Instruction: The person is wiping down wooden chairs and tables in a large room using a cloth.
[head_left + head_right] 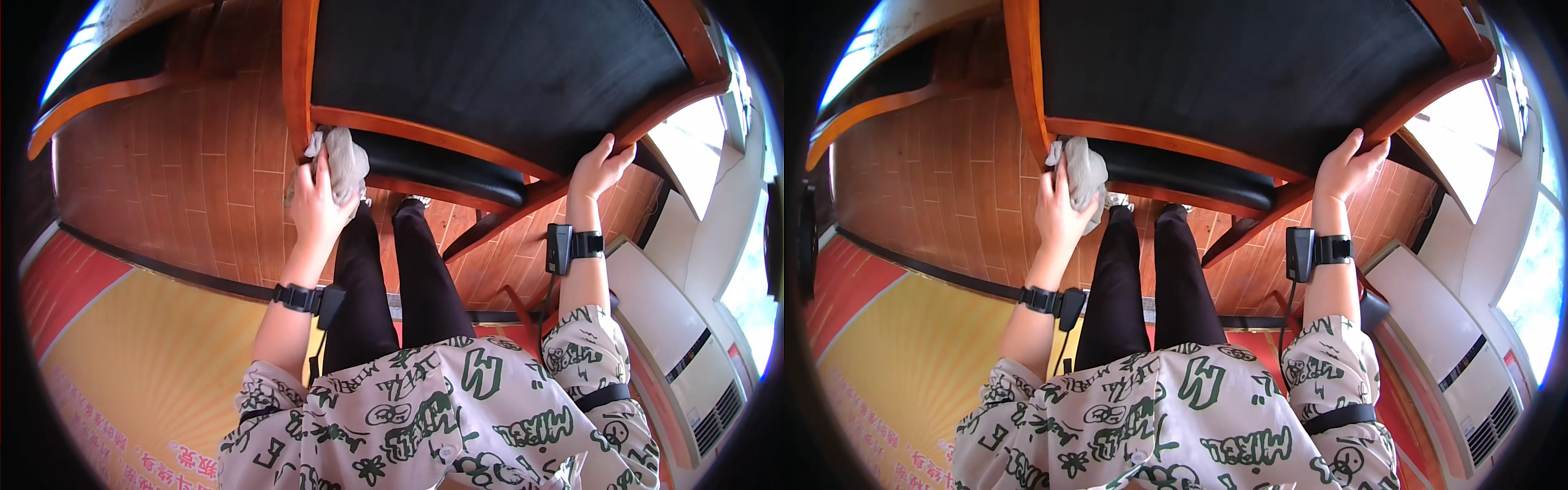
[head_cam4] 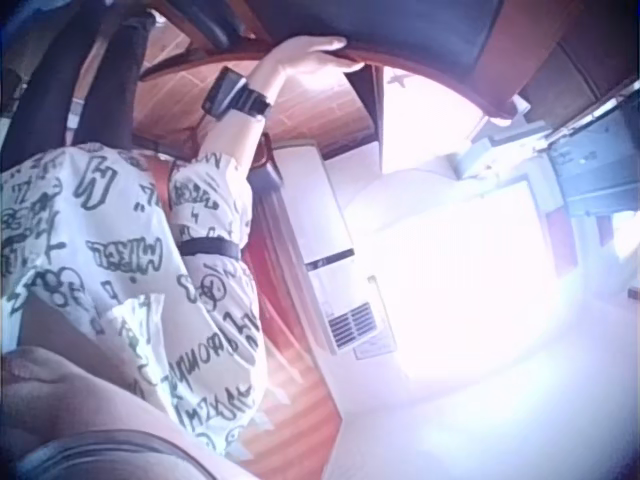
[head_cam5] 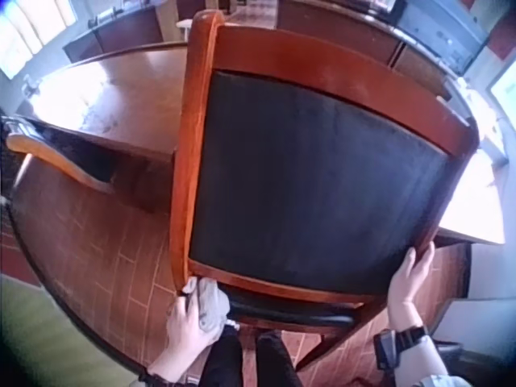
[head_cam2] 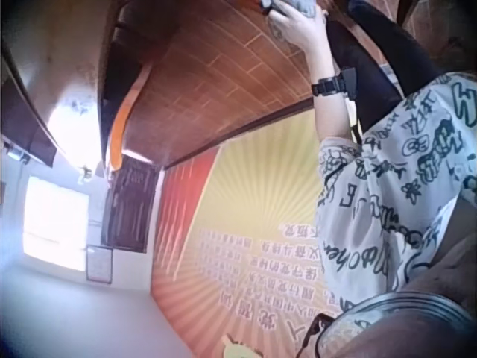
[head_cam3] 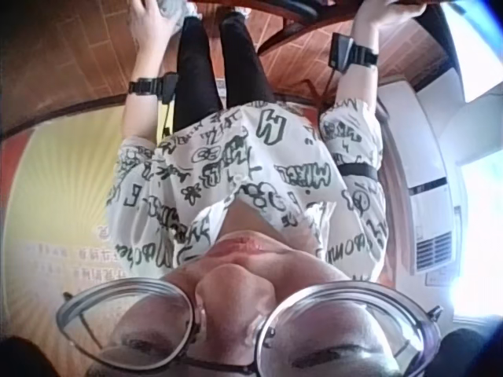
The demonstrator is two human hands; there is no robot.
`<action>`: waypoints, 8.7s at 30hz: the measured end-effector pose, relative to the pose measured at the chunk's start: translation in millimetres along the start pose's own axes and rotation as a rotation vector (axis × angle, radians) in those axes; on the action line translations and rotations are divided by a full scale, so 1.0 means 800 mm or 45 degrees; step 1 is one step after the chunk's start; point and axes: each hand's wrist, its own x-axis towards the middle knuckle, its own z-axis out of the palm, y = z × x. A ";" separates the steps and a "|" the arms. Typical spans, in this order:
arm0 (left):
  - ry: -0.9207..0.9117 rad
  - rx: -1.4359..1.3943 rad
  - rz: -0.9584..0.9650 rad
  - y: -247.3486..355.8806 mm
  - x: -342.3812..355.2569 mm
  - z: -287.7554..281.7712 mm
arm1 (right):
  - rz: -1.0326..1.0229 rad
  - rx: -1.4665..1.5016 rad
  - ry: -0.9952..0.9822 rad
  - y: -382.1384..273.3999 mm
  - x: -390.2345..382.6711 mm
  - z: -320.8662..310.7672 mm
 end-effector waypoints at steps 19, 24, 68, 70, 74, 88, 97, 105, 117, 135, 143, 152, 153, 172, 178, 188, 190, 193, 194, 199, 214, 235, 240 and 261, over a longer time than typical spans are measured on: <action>-0.725 0.137 -0.188 -0.007 -0.004 -0.059 | -0.056 0.075 -0.017 -0.009 -0.002 0.001; -0.982 -0.145 -0.307 -0.014 -0.035 -0.058 | -0.012 0.127 -0.056 -0.010 0.006 -0.006; 0.236 0.606 1.037 0.165 0.186 -0.071 | 0.122 0.542 -0.300 0.076 -0.101 -0.067; 0.194 0.648 1.006 0.164 0.184 -0.072 | -0.044 0.567 -0.202 0.048 -0.038 -0.067; 0.143 0.666 1.005 0.164 0.183 -0.073 | -0.099 0.489 -0.094 0.047 -0.047 -0.060; 0.119 0.358 1.027 0.141 0.186 -0.078 | 0.013 0.144 -0.953 0.108 -0.258 -0.168; 0.068 0.199 0.891 0.086 0.134 -0.076 | -0.139 -0.005 -0.869 -0.050 -0.194 -0.036; 0.044 0.294 0.770 0.030 0.106 -0.097 | -0.560 0.284 -1.130 -0.161 -0.236 0.023; 0.026 0.151 0.501 -0.034 0.092 -0.091 | -0.323 -0.150 -0.757 -0.039 -0.194 -0.027; -0.031 0.287 0.590 0.001 0.100 -0.134 | -1.003 0.270 -1.366 0.044 -0.326 0.047; 0.223 0.261 0.803 0.043 0.208 -0.228 | -0.110 0.163 -1.322 0.133 -0.141 -0.227; -0.021 0.547 1.033 0.251 0.401 -0.287 | 0.210 0.320 -0.582 0.134 -0.119 -0.346; 0.059 0.346 1.033 0.231 0.412 -0.276 | 0.159 0.287 -0.647 0.125 -0.115 -0.356; 0.201 0.267 1.106 0.120 0.014 -0.362 | 0.518 0.868 -0.490 0.014 -0.061 -0.353; -0.076 -0.801 0.335 0.040 -0.053 -0.382 | 0.002 0.533 -1.134 0.014 -0.057 -0.382; -0.388 -1.430 0.231 0.019 -0.070 -0.351 | 0.930 0.956 -1.361 -0.055 -0.023 -0.394; -0.426 -1.441 0.223 0.018 -0.073 -0.355 | 0.689 0.858 -1.564 -0.023 -0.021 -0.390; -0.418 -1.459 0.245 0.014 -0.090 -0.358 | 0.771 0.687 -1.675 -0.027 -0.034 -0.391; -0.415 -1.452 0.239 0.014 -0.092 -0.358 | 0.772 0.693 -1.683 -0.028 -0.037 -0.388; -0.320 -1.498 0.093 0.028 -0.083 -0.357 | 1.314 0.932 -1.489 -0.097 -0.028 -0.387; -0.160 -1.479 0.248 0.011 -0.077 -0.263 | 0.794 0.805 -1.396 0.028 -0.086 -0.343; -0.143 -1.547 0.055 0.089 -0.108 -0.287 | -0.983 0.368 -2.004 -0.127 0.034 -0.043; -0.291 -1.572 -0.018 0.142 -0.094 -0.315 | -1.760 -0.084 -1.905 -0.218 -0.093 0.082; -0.346 -1.583 0.054 0.155 -0.096 -0.301 | -1.083 -1.211 -2.095 0.067 0.133 -0.044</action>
